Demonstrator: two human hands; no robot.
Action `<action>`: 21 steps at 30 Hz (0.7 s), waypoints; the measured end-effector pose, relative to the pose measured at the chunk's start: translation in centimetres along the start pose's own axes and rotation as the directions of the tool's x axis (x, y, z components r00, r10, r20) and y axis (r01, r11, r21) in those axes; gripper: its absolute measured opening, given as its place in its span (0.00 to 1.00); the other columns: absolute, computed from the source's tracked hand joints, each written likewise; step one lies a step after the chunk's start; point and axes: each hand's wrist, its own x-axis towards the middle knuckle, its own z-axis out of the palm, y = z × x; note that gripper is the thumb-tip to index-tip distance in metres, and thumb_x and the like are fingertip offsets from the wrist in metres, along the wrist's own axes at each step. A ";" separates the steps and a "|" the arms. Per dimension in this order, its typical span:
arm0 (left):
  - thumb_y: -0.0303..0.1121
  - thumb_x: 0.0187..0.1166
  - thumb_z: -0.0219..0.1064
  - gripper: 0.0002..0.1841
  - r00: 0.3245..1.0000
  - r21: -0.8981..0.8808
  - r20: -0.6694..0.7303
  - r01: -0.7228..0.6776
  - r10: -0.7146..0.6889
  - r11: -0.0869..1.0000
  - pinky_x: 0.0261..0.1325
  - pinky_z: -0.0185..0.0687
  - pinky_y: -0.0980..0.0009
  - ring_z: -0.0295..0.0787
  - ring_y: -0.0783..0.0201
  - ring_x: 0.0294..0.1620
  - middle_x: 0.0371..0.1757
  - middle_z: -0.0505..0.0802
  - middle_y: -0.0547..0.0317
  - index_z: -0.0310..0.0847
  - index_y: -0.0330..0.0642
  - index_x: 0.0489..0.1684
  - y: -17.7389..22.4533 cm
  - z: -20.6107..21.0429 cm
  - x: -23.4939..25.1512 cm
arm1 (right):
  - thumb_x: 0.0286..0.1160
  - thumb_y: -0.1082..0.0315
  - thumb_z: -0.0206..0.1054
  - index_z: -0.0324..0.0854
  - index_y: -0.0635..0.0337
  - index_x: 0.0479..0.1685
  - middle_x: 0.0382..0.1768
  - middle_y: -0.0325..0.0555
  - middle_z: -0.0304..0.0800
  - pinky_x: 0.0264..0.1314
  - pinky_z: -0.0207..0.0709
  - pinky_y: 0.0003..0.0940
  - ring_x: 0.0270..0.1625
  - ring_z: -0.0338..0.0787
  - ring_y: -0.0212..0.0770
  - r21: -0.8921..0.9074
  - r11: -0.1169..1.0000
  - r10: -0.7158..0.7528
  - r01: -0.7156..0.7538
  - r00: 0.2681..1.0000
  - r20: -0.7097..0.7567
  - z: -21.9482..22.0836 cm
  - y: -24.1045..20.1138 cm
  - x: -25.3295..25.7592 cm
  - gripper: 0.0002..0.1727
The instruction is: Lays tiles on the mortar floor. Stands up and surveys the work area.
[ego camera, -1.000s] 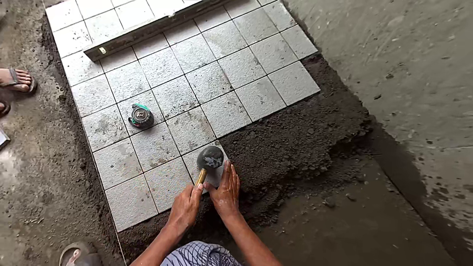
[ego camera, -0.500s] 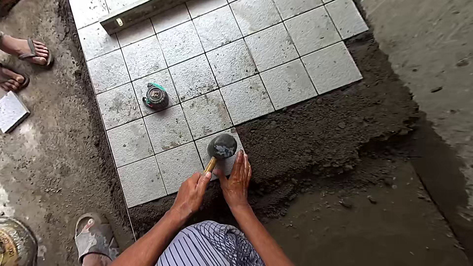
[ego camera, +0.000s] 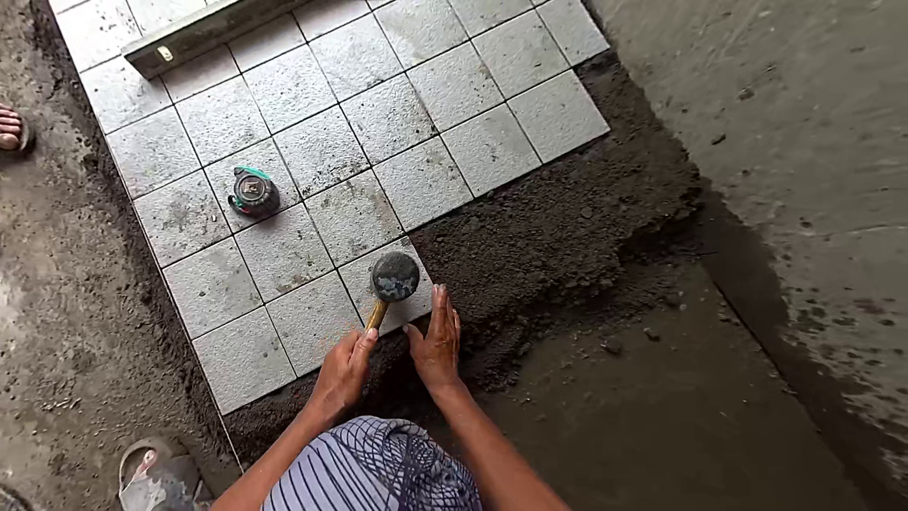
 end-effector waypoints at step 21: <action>0.64 0.89 0.42 0.32 0.992 -0.225 -0.003 0.122 -0.126 0.967 0.22 0.74 0.66 0.74 0.64 0.15 0.18 0.78 0.60 0.78 0.44 0.37 0.5 1.6 -1.3 | 0.72 0.65 0.76 0.54 0.69 0.91 0.87 0.63 0.65 0.91 0.56 0.57 0.88 0.68 0.60 0.053 0.999 0.010 -0.011 1.000 0.013 0.6 0.2 1.2 0.48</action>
